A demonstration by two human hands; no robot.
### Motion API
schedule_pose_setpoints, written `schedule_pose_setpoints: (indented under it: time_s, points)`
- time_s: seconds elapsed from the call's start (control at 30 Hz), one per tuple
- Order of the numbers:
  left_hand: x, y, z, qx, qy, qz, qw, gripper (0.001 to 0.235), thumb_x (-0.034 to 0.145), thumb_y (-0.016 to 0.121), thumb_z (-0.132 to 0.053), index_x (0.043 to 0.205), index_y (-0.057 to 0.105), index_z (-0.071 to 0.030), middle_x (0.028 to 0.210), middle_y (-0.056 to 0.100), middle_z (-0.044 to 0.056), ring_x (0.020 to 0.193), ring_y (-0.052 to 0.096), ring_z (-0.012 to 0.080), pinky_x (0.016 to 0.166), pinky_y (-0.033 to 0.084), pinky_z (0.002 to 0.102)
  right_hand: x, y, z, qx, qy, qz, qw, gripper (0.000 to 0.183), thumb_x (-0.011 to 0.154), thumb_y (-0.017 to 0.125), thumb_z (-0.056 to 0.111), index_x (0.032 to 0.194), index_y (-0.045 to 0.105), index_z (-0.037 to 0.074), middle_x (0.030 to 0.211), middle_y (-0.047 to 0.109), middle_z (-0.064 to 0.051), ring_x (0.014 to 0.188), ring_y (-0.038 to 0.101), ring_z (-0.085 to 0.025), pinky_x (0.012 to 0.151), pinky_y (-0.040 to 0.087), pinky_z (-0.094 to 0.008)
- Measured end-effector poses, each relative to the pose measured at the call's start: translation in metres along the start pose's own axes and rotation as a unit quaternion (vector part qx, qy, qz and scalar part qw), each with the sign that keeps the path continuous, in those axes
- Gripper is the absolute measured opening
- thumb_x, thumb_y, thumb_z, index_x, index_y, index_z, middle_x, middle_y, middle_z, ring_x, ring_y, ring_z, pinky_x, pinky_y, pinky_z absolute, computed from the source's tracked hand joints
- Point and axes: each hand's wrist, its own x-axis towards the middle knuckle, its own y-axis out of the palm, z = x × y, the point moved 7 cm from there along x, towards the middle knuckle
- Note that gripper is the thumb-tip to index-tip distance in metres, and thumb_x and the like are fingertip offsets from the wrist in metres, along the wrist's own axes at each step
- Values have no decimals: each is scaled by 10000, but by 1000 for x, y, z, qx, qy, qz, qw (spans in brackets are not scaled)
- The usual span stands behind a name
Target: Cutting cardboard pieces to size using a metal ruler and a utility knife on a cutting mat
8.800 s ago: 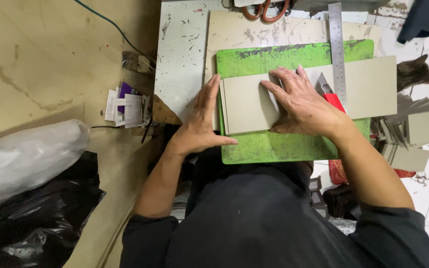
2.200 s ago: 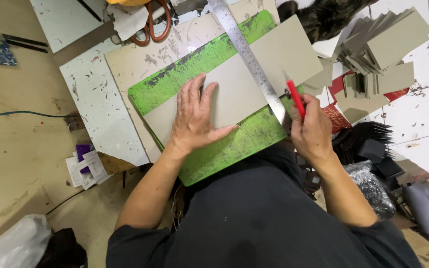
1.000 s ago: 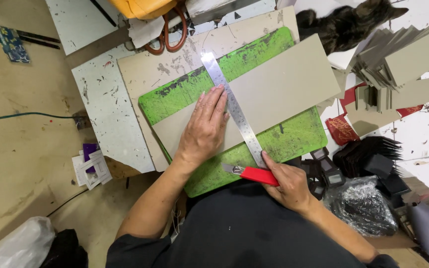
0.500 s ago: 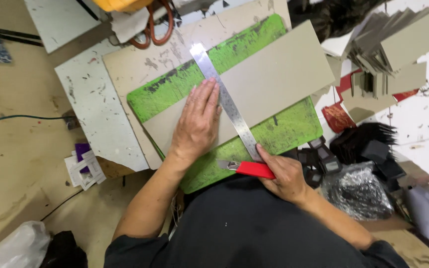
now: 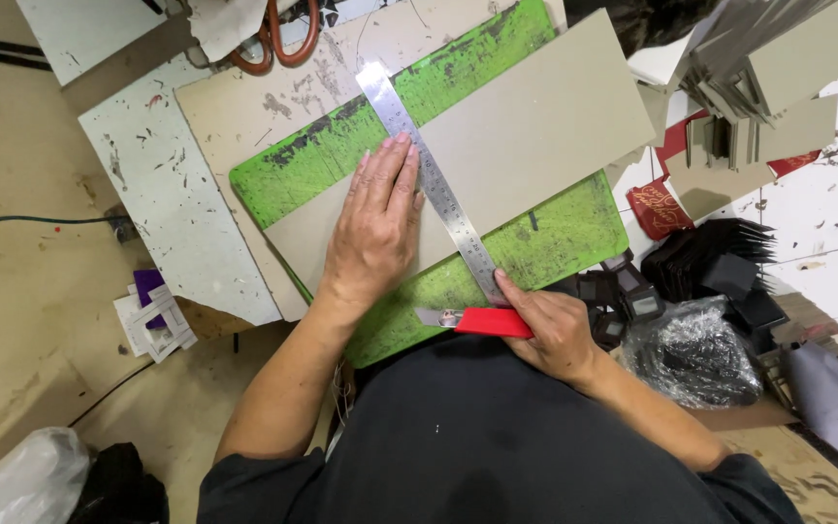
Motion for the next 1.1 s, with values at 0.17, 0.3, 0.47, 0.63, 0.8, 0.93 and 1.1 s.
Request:
schedule_pose_setpoints:
  time_s: [0.17,0.3,0.47,0.63,0.8,0.93,1.1]
  points:
    - [-1,2,1,0,-3,1,1000,414,1043,588,-117,1425,559,39,1485,528,219,1401,501,377,1207,349,481,-5,1,-4,1,1,0,1000,479,892,715,261,1285,713,-12,803,733,-138,681,722,-323,585,574,-415]
    - [-2,4,2,5,-2,2,1000,423,1041,594,-120,1433,554,34,1489,526,215,1402,504,370,1211,343,473,-11,4,-9,1,6,7,1000,486,900,699,261,1302,704,-11,789,728,-142,681,721,-325,589,577,-418]
    - [-1,3,1,7,-3,5,1000,424,1044,592,-125,1436,553,32,1498,520,212,1409,498,368,1213,339,471,-10,4,-8,-19,0,9,1000,461,886,715,247,1278,722,4,781,732,-130,682,726,-309,596,579,-407]
    - [-5,10,5,2,-7,5,1000,421,1043,586,-108,1435,550,42,1509,502,229,1420,475,378,1217,330,483,-4,-2,-2,-39,-12,7,999,447,884,708,261,1260,734,20,778,728,-117,682,726,-290,599,580,-393]
    - [-3,1,2,-7,3,-17,1000,430,1049,575,-145,1433,536,47,1490,519,229,1393,517,381,1198,373,477,-3,0,-4,-33,-2,19,999,471,813,742,178,1257,725,23,773,725,-122,667,721,-313,593,582,-425]
    - [-5,4,4,-11,-2,-17,1000,434,1048,575,-140,1438,531,45,1498,512,229,1404,504,377,1206,365,480,-1,-1,-3,-36,-2,19,999,459,817,742,185,1250,733,33,803,735,-113,682,723,-304,607,583,-413]
    - [-4,4,2,4,-3,-6,1000,435,1049,568,-148,1440,531,40,1505,508,219,1412,500,364,1212,353,468,0,0,-3,-39,8,23,999,475,809,745,192,1260,730,44,776,733,-94,658,719,-293,604,581,-413]
